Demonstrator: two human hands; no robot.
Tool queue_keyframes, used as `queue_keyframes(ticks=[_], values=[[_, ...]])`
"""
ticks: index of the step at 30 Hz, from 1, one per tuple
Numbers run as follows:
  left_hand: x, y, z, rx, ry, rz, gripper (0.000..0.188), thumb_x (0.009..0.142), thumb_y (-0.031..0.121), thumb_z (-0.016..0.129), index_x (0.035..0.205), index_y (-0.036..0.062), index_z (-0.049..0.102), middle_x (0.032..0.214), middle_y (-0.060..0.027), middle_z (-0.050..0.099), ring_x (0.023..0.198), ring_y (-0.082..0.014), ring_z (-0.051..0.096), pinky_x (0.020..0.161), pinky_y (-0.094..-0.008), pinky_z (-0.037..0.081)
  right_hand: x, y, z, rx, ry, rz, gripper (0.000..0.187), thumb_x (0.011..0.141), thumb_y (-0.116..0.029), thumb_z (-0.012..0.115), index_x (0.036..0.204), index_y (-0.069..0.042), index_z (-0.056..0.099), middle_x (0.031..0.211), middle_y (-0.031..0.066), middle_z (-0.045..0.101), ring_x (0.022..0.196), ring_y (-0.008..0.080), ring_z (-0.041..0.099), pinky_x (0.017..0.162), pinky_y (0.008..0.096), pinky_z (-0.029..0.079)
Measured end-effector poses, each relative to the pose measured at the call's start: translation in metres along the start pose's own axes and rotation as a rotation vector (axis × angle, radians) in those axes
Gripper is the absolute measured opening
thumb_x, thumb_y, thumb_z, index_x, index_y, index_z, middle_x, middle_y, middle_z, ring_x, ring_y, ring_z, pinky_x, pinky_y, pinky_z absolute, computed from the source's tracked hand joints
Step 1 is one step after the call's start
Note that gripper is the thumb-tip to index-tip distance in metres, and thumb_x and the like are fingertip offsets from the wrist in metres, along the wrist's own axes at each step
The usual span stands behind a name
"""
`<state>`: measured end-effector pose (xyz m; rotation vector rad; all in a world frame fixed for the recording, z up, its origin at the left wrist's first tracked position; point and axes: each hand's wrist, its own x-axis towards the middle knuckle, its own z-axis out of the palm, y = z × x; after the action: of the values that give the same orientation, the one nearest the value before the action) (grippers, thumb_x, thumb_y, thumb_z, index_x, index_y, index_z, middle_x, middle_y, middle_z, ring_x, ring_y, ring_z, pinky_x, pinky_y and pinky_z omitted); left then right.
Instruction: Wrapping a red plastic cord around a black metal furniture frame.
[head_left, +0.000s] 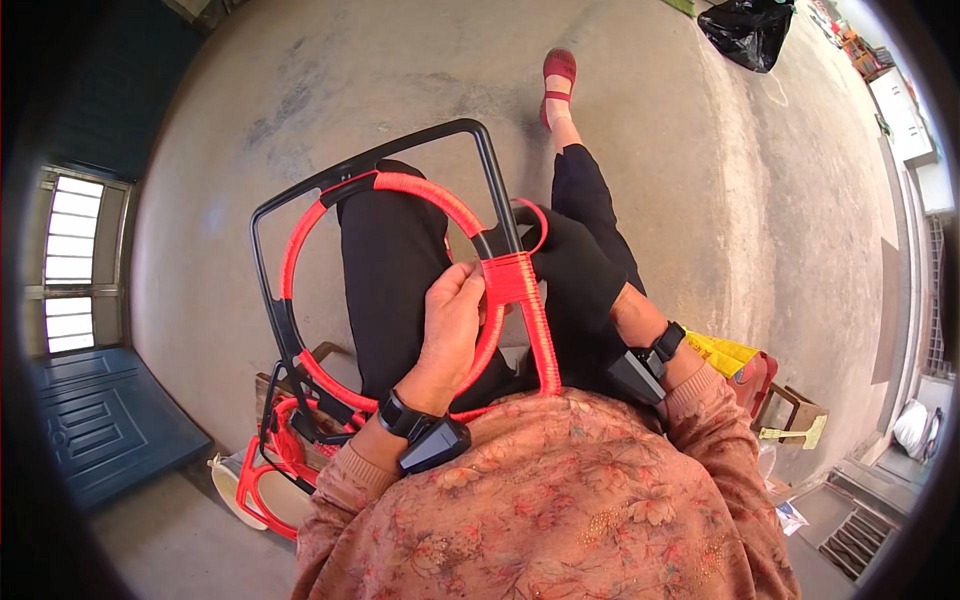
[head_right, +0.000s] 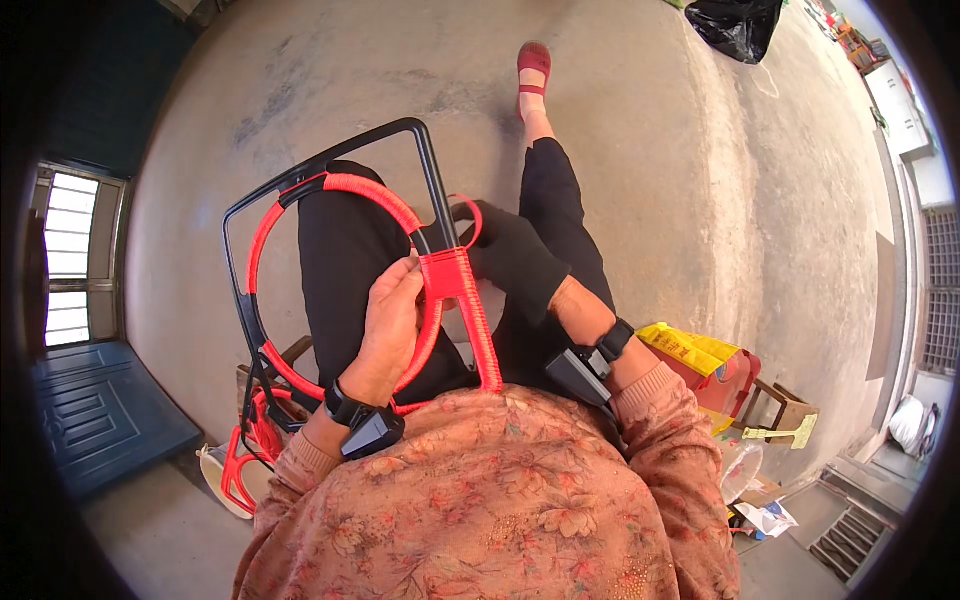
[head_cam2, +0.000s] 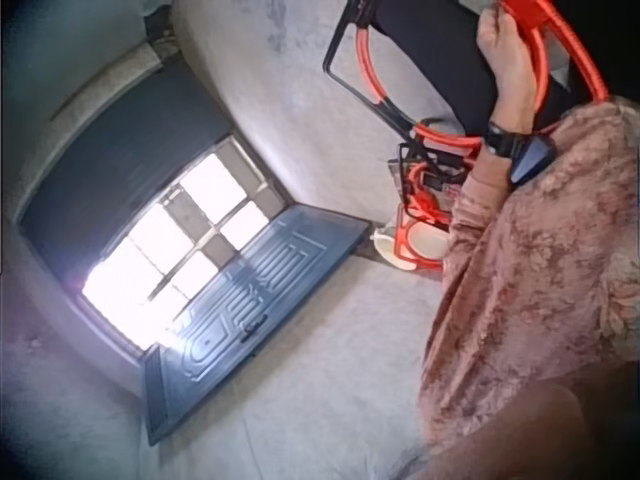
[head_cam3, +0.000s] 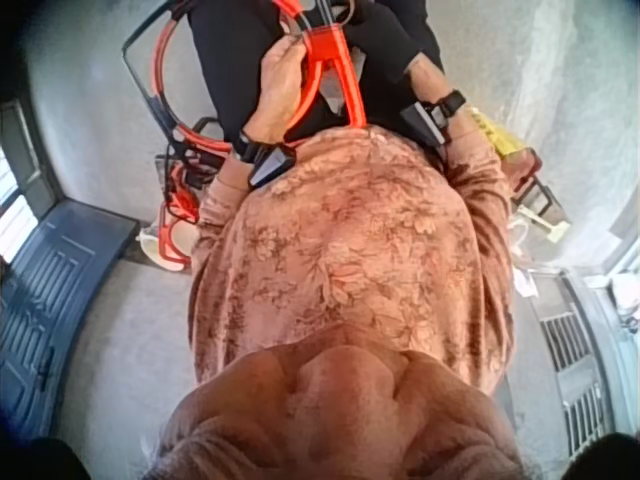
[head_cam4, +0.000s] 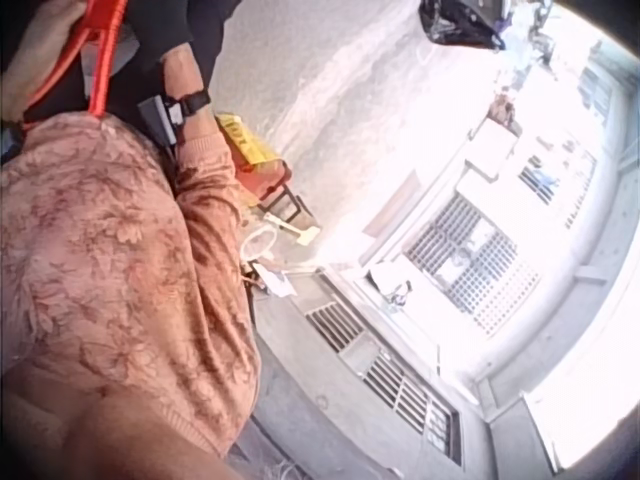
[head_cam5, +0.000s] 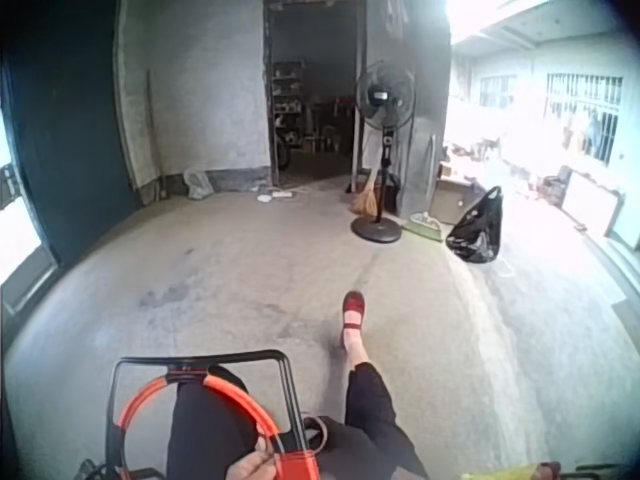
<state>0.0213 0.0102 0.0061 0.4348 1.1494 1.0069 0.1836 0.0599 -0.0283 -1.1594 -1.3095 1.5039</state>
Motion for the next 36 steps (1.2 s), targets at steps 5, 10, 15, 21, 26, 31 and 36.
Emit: queue_keyframes(ticks=[5, 10, 15, 21, 26, 31, 36], values=[[-0.002, -0.003, -0.003, 0.181, 0.151, 0.435, 0.015, 0.099, 0.016, 0.048, 0.098, 0.0041, 0.057, 0.074, 0.0025, 0.052, 0.060, -0.0031, 0.047, 0.055, -0.0195, 0.043, -0.005, -0.035, -0.008, 0.252, 0.174, 0.243, 0.026, 0.090, -0.026, 0.056, 0.103, -0.005, 0.066, 0.070, 0.0007, 0.058, 0.058, 0.0057, 0.049, 0.053, 0.0220, 0.041], [-0.001, -0.001, 0.000, 0.520, 0.180, 0.771, 0.013, 0.096, 0.012, 0.053, 0.097, 0.0008, 0.059, 0.080, 0.0009, 0.057, 0.061, -0.0027, 0.046, 0.055, -0.0185, 0.040, -0.013, -0.062, 0.009, -0.104, -0.142, 0.144, 0.025, 0.088, -0.024, 0.061, 0.095, -0.001, 0.068, 0.072, 0.0008, 0.061, 0.064, 0.0055, 0.052, 0.058, 0.0231, 0.045], [-0.001, 0.001, 0.002, 0.644, 0.114, 0.866, 0.008, 0.094, 0.006, 0.056, 0.097, 0.0004, 0.061, 0.083, 0.0018, 0.057, 0.064, -0.0024, 0.045, 0.056, -0.0177, 0.038, -0.008, -0.046, 0.006, -0.004, -0.213, 0.048, 0.020, 0.083, -0.017, 0.066, 0.094, 0.000, 0.066, 0.073, 0.0032, 0.063, 0.067, 0.0050, 0.053, 0.061, 0.0238, 0.046], [0.001, 0.000, 0.000, 0.408, 0.134, 0.756, 0.012, 0.092, 0.007, 0.059, 0.101, -0.0014, 0.058, 0.083, -0.0014, 0.059, 0.072, -0.0050, 0.055, 0.064, -0.0202, 0.046, -0.005, -0.050, -0.012, -0.323, -0.024, -0.112, 0.013, 0.081, -0.011, 0.065, 0.086, 0.000, 0.064, 0.075, 0.0026, 0.061, 0.066, 0.0082, 0.055, 0.059, 0.0245, 0.046], [0.003, 0.001, -0.002, 0.402, 0.206, 0.603, 0.014, 0.094, 0.009, 0.056, 0.103, -0.0013, 0.054, 0.083, -0.0028, 0.060, 0.065, -0.0049, 0.055, 0.056, -0.0215, 0.048, -0.020, -0.027, -0.071, -0.089, 0.101, 0.023, 0.016, 0.087, -0.014, 0.055, 0.096, -0.003, 0.062, 0.094, 0.0060, 0.062, 0.084, 0.0137, 0.058, 0.065, 0.0266, 0.047], [0.001, 0.004, -0.001, 0.101, 0.028, 0.263, 0.021, 0.097, 0.020, 0.052, 0.108, 0.0027, 0.053, 0.088, -0.0052, 0.064, 0.065, -0.0091, 0.062, 0.049, -0.0254, 0.053, -0.030, -0.035, -0.068, 1.100, 0.415, 0.135, 0.021, 0.092, -0.022, 0.045, 0.100, -0.007, 0.057, 0.094, 0.0047, 0.061, 0.090, 0.0152, 0.059, 0.053, 0.0222, 0.042], [0.001, 0.011, -0.002, 0.042, -0.032, 0.175, 0.017, 0.096, 0.021, 0.054, 0.100, 0.0037, 0.054, 0.081, -0.0051, 0.064, 0.061, -0.0113, 0.062, 0.049, -0.0251, 0.053, -0.025, -0.003, -0.083, 1.297, -0.072, 0.014, 0.012, 0.094, -0.011, 0.040, 0.085, -0.006, 0.048, 0.072, -0.0022, 0.041, 0.063, 0.0065, 0.041, 0.050, 0.0184, 0.033]])
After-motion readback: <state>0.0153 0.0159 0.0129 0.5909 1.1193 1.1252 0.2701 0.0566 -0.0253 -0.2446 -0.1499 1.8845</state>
